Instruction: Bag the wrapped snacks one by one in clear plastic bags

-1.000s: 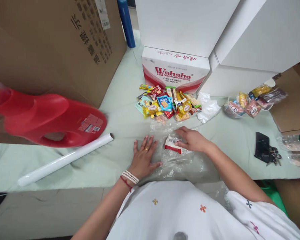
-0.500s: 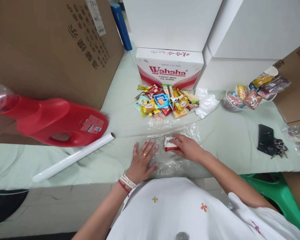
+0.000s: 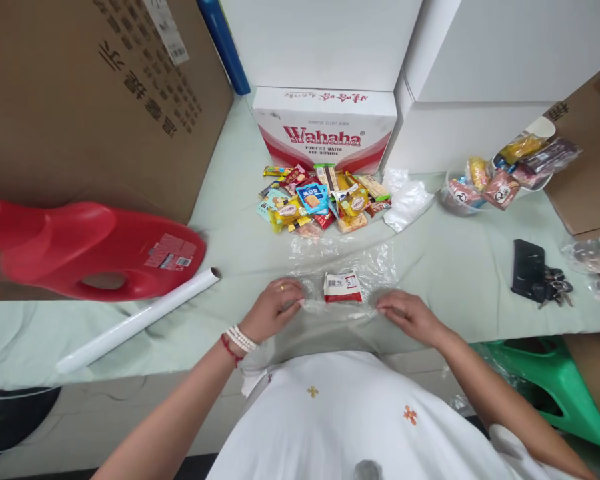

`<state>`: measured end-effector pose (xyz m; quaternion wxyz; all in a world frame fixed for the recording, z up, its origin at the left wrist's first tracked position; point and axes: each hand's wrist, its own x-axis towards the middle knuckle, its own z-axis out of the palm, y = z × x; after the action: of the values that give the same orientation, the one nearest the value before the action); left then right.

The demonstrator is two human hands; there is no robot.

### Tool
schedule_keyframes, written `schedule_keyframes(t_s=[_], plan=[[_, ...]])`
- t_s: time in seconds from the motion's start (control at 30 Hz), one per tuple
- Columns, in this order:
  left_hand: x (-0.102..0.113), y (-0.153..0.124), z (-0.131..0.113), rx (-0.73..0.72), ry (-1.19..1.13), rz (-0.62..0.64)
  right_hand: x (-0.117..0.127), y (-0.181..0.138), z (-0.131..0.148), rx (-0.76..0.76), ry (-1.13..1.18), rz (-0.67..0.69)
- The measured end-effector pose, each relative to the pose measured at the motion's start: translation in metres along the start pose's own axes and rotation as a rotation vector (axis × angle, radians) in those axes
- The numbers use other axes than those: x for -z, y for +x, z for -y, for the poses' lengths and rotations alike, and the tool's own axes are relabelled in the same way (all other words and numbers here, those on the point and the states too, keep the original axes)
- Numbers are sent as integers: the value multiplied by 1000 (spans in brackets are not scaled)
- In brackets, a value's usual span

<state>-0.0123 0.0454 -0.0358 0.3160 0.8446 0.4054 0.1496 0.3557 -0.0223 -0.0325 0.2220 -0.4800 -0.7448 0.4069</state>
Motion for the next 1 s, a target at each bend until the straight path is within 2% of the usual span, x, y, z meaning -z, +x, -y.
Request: schedule_keyframes(t_s=[0.1,0.2,0.3,0.37,0.4,0.43,0.53,0.63,0.77,0.83,0.93,1.0], plan=[[12,39,11,90,64,2,26,30,-6,-219,14,-23],[19,61,21,226,264,-125,50,57,-8,-352,-232,-32],[25,56,13,274,387,-393,63,83,-1,-309,-506,-141],[25,43,-7,284,421,-555,61,103,6,-211,-577,-157],[22,36,-19,267,424,-588,57,114,9,-162,-592,-133],[16,31,-31,216,408,-569,50,125,11,-127,-599,-96],[-15,29,-60,-31,330,-270,26,157,16,-182,-596,-3],[-47,40,-67,-15,360,-88,9,176,16,-302,-578,-5],[-62,50,-60,59,400,-51,16,170,14,-281,-487,63],[-62,49,-58,56,418,-57,23,158,14,-170,-405,74],[-62,46,-58,45,421,-66,28,139,14,80,-306,11],[-64,45,-57,44,416,-74,26,135,12,130,-335,-35]])
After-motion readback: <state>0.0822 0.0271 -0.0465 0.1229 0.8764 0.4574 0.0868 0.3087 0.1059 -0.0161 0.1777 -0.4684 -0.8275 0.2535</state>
